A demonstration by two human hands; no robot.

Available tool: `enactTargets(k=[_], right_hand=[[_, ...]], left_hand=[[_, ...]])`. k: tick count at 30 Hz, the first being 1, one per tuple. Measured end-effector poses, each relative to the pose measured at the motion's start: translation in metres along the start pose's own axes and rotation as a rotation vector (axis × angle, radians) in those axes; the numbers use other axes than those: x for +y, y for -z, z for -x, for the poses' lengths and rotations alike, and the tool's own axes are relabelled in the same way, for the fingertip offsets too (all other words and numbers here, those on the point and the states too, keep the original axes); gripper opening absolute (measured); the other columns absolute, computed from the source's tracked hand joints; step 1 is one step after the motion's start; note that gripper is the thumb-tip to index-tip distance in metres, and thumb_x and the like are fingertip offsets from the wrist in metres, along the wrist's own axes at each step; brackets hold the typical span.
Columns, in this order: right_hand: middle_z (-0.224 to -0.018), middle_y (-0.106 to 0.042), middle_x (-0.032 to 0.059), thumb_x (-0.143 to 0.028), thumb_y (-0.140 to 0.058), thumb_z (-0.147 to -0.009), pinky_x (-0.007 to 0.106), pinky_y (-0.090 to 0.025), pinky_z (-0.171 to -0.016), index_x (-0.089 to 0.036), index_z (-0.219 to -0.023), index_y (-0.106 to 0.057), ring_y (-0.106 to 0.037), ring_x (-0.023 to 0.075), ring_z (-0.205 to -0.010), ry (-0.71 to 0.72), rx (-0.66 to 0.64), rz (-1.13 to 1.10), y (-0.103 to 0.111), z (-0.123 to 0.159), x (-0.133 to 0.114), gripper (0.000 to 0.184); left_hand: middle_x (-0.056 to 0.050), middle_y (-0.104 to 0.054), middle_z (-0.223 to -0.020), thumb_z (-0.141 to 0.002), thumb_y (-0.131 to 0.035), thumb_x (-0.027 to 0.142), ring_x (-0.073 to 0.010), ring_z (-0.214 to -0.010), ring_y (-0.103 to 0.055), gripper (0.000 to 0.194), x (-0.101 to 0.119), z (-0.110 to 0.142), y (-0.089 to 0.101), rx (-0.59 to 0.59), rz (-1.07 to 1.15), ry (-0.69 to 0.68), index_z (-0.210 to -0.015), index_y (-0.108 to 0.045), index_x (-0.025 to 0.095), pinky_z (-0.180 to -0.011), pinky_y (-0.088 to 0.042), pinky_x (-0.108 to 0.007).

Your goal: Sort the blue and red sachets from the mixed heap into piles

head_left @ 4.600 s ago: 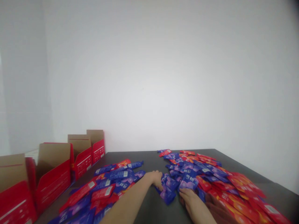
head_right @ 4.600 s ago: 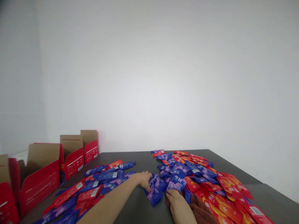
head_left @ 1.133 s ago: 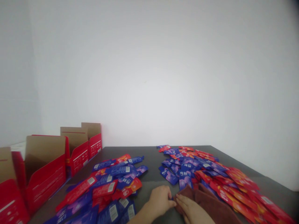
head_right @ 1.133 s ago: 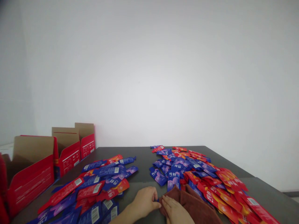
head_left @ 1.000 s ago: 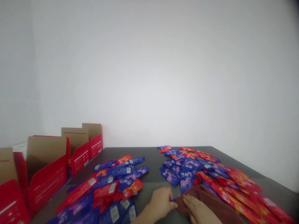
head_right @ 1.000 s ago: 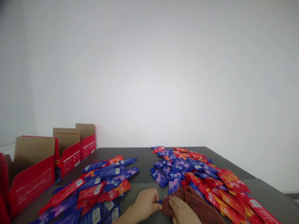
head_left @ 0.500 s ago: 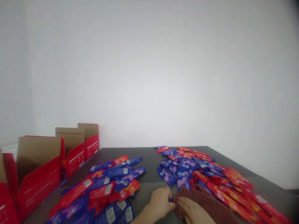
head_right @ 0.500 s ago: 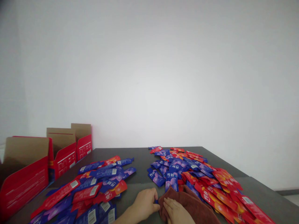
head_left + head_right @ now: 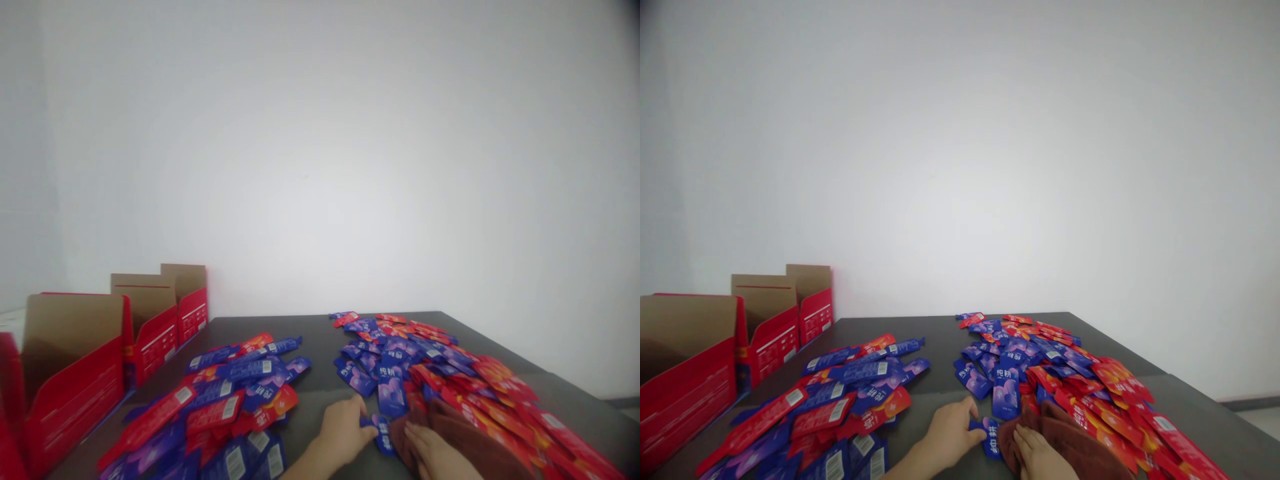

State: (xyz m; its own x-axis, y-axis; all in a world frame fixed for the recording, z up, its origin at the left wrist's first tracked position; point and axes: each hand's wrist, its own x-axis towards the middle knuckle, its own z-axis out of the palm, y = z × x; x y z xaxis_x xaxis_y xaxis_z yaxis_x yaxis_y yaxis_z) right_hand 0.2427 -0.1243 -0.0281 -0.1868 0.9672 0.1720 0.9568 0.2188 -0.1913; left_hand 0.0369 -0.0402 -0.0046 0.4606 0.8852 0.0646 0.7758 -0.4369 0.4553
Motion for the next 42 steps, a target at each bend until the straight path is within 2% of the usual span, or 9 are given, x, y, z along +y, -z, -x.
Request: enactTargets(k=[5, 11, 14, 17, 20, 27, 33, 38, 42], right_hand=[[-0.135, -0.056, 0.0089, -0.016, -0.042, -0.078, 0.034, -0.036, -0.109, -0.015, -0.128, -0.061, -0.052, 0.0208, -0.125, 0.073, -0.038, -0.070, 0.016, -0.003, -0.020, 0.054], [-0.129, -0.061, 0.0162, -0.013, -0.041, -0.078, 0.041, -0.038, -0.106, -0.010, -0.124, -0.063, -0.056, 0.0260, -0.120, -0.053, 0.024, 0.021, 0.013, -0.013, -0.024, 0.051], [-0.131, -0.061, 0.0109, -0.013, -0.044, -0.076, 0.036, -0.039, -0.106, -0.017, -0.127, -0.062, -0.056, 0.0235, -0.121, 0.083, 0.025, -0.041, 0.006, -0.020, -0.038, 0.054], [-0.136, -0.055, 0.0110, -0.014, -0.045, -0.075, 0.035, -0.038, -0.107, -0.016, -0.132, -0.058, -0.052, 0.0232, -0.125, 0.193, -0.088, -0.069, 0.009, -0.022, -0.053, 0.058], [-0.140, -0.050, 0.0100, -0.013, -0.042, -0.076, 0.037, -0.035, -0.109, -0.014, -0.134, -0.055, -0.048, 0.0231, -0.129, 0.217, -0.156, -0.054, 0.018, -0.012, -0.048, 0.059], [-0.135, -0.055, 0.0134, -0.008, -0.042, -0.073, 0.041, -0.042, -0.106, -0.010, -0.128, -0.060, -0.053, 0.0278, -0.124, -0.116, -0.053, 0.163, 0.019, 0.016, 0.001, 0.058], [-0.123, -0.066, 0.0126, -0.003, -0.042, -0.074, 0.040, -0.044, -0.101, -0.013, -0.117, -0.068, -0.060, 0.0272, -0.114, 0.004, 0.075, 0.180, 0.002, 0.010, -0.006, 0.052], [-0.103, -0.071, 0.0092, -0.008, -0.037, -0.087, 0.040, -0.048, -0.088, -0.019, -0.100, -0.071, -0.064, 0.0241, -0.094, 0.034, 0.219, 0.105, 0.006, 0.004, -0.009, 0.038], [-0.114, -0.067, 0.0074, -0.005, -0.045, -0.077, 0.037, -0.047, -0.087, -0.020, -0.111, -0.068, -0.060, 0.0244, -0.101, 0.124, 0.197, 0.085, -0.004, -0.008, -0.031, 0.044]], left_hand=[[0.000, -0.070, -0.078, -0.076, -0.066, 0.029, -0.0193, -0.074, -0.062, 0.008, 0.001, -0.001, 0.000, -0.121, -0.033, 0.031, -0.079, -0.070, 0.022, -0.065, -0.041, -0.025], [-0.002, -0.070, -0.086, -0.082, -0.055, 0.021, -0.0209, -0.080, -0.062, 0.016, 0.003, 0.007, 0.004, -0.094, -0.073, 0.007, -0.084, -0.070, 0.023, -0.069, -0.042, -0.026], [-0.004, -0.070, -0.089, -0.081, -0.052, 0.018, -0.0223, -0.083, -0.062, 0.018, 0.003, 0.009, 0.006, -0.091, -0.092, -0.006, -0.086, -0.069, 0.022, -0.070, -0.042, -0.027], [-0.004, -0.069, -0.086, -0.080, -0.052, 0.017, -0.0226, -0.080, -0.061, 0.017, 0.003, 0.008, 0.009, -0.109, -0.095, -0.027, -0.085, -0.068, 0.022, -0.068, -0.043, -0.028], [-0.002, -0.069, -0.080, -0.078, -0.054, 0.017, -0.0200, -0.074, -0.060, 0.013, 0.001, 0.007, 0.011, -0.135, -0.068, -0.048, -0.079, -0.067, 0.022, -0.066, -0.042, -0.026], [0.000, -0.067, -0.075, -0.082, -0.053, 0.017, -0.0153, -0.067, -0.058, 0.014, -0.010, 0.002, 0.014, -0.148, 0.022, -0.019, -0.080, -0.067, 0.019, -0.061, -0.040, -0.022], [-0.001, -0.066, -0.080, -0.083, -0.051, 0.014, -0.0156, -0.071, -0.058, 0.015, -0.012, 0.002, 0.014, -0.098, 0.006, 0.011, -0.085, -0.065, 0.018, -0.062, -0.039, -0.022], [0.000, -0.067, -0.081, -0.083, -0.053, 0.018, -0.0170, -0.073, -0.059, 0.012, -0.010, 0.003, 0.010, -0.076, -0.028, 0.008, -0.085, -0.064, 0.020, -0.064, -0.039, -0.024], [-0.001, -0.068, -0.085, -0.085, -0.053, 0.021, -0.0187, -0.079, -0.060, 0.012, -0.012, 0.002, 0.011, -0.081, -0.061, -0.015, -0.087, -0.064, 0.021, -0.067, -0.039, -0.025]])
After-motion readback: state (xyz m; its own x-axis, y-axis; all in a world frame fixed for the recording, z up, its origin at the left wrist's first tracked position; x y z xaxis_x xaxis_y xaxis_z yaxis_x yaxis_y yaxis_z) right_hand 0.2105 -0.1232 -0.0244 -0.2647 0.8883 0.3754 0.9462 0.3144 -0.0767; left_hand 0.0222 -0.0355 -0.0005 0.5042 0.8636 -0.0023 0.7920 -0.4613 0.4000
